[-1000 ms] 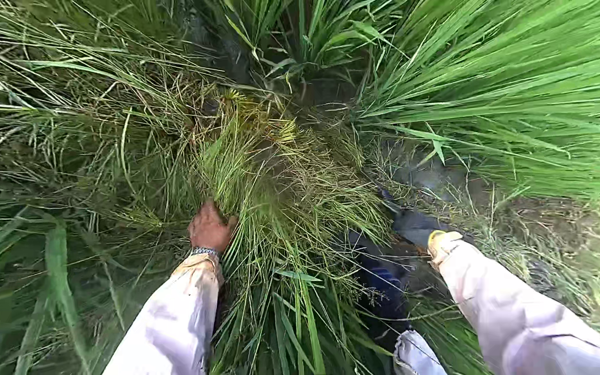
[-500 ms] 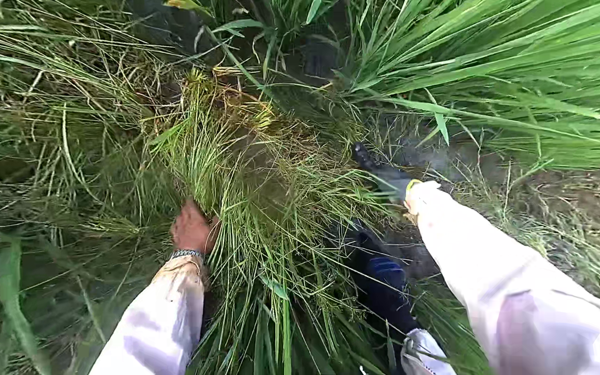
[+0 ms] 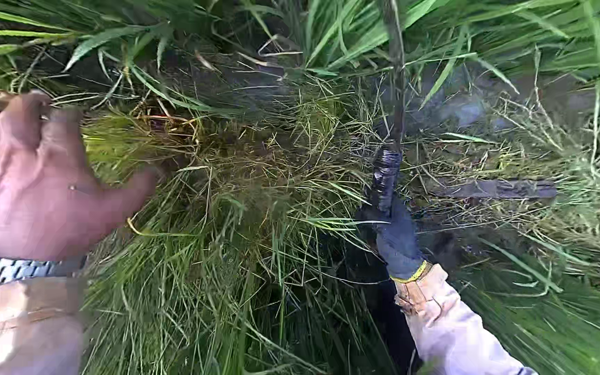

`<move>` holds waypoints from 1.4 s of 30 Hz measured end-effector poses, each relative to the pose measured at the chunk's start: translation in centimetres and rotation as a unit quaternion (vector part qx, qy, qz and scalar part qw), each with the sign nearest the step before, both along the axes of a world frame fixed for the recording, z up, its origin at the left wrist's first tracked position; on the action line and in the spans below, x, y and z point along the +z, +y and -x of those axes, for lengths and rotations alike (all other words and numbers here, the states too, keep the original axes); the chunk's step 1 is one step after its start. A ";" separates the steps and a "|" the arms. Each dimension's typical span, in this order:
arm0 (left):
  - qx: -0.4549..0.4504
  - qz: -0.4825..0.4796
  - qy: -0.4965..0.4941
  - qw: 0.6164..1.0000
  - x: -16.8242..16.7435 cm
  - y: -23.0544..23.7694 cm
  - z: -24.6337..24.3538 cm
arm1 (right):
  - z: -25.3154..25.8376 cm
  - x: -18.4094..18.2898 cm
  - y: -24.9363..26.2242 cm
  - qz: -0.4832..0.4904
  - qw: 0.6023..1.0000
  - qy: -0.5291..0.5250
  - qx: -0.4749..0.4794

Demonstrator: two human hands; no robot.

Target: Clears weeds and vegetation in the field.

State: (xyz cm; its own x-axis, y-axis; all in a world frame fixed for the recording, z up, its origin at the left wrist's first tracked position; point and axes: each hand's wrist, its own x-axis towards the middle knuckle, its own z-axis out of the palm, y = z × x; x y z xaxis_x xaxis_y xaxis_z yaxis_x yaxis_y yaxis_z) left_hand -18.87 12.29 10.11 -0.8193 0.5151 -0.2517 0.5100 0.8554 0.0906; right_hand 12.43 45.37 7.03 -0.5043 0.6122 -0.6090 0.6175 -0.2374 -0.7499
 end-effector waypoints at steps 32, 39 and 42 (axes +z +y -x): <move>-0.116 0.238 -0.365 0.893 -24.0 45.3 -8.6 | -14.9 8.2 19.2 -0.027 0.990 -0.039 -0.136; 0.065 -0.022 -0.371 0.926 -16.0 35.8 -7.6 | -16.3 7.3 18.3 -0.042 0.994 0.004 -0.099; 0.228 -0.085 -0.351 0.904 -11.5 27.6 -5.3 | -13.5 5.1 17.7 -0.006 0.994 0.041 -0.105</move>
